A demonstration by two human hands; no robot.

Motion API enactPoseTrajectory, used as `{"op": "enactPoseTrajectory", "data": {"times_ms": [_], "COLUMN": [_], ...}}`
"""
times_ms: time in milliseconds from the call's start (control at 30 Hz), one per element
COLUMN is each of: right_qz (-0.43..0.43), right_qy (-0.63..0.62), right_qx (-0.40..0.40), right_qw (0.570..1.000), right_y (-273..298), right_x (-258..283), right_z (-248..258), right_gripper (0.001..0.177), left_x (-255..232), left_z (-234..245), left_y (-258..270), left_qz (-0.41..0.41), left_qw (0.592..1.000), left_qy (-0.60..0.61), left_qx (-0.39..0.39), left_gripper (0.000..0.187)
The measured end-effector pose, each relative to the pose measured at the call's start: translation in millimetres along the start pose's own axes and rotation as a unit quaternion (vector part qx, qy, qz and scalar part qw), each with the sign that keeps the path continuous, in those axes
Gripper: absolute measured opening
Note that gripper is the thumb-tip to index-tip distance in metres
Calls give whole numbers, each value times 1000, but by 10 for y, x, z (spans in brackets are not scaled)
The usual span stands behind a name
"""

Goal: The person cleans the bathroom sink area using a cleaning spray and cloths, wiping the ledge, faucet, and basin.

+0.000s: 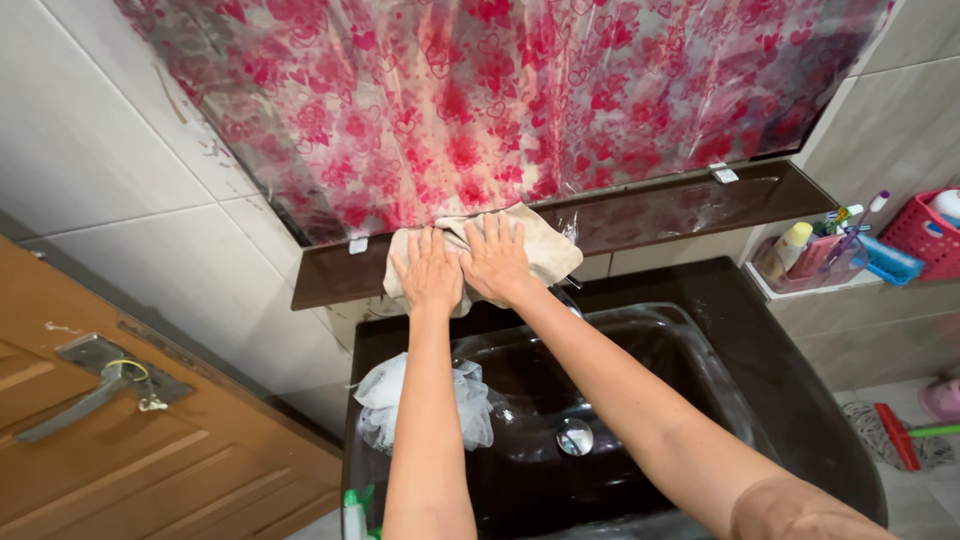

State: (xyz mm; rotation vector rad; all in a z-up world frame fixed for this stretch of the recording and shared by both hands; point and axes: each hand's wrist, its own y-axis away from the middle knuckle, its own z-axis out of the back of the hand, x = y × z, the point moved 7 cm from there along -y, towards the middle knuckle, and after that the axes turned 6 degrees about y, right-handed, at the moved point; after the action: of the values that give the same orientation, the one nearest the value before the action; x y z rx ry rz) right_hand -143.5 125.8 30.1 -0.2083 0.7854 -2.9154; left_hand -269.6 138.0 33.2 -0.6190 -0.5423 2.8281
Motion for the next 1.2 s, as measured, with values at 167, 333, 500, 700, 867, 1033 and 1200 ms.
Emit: {"op": "enactPoseTrajectory", "data": {"times_ms": [167,333,500,700,867,1033,1200], "right_qz": [5,9,18,34,31,19,3], "right_qy": [-13,-9,-24,-59,-31,13,30], "right_qx": [-9,-33,-42,-25,-38,-95,-110], "right_qw": [1000,999,999,997,998,995,993], "right_y": [40,74,284,295,144,19,-108], "right_x": [4,43,303,680,908,1036,1089], "right_z": [-34,58,161,186,205,204,121], "right_gripper": [67,65,57,53,49,48,49], "left_x": [28,26,88,460,748,824,838], "left_z": [-65,-60,128,217,176,254,342], "left_y": [-23,89,291,214,7,-136,-164], "left_qz": [-8,3,49,26,-21,-56,-81], "left_qw": [1000,1000,998,999,998,997,995], "left_qy": [-10,-2,-15,-36,-51,-44,-60], "left_qx": [-8,-29,27,29,32,-1,-20], "left_gripper": [61,62,70,64,63,63,56]}}
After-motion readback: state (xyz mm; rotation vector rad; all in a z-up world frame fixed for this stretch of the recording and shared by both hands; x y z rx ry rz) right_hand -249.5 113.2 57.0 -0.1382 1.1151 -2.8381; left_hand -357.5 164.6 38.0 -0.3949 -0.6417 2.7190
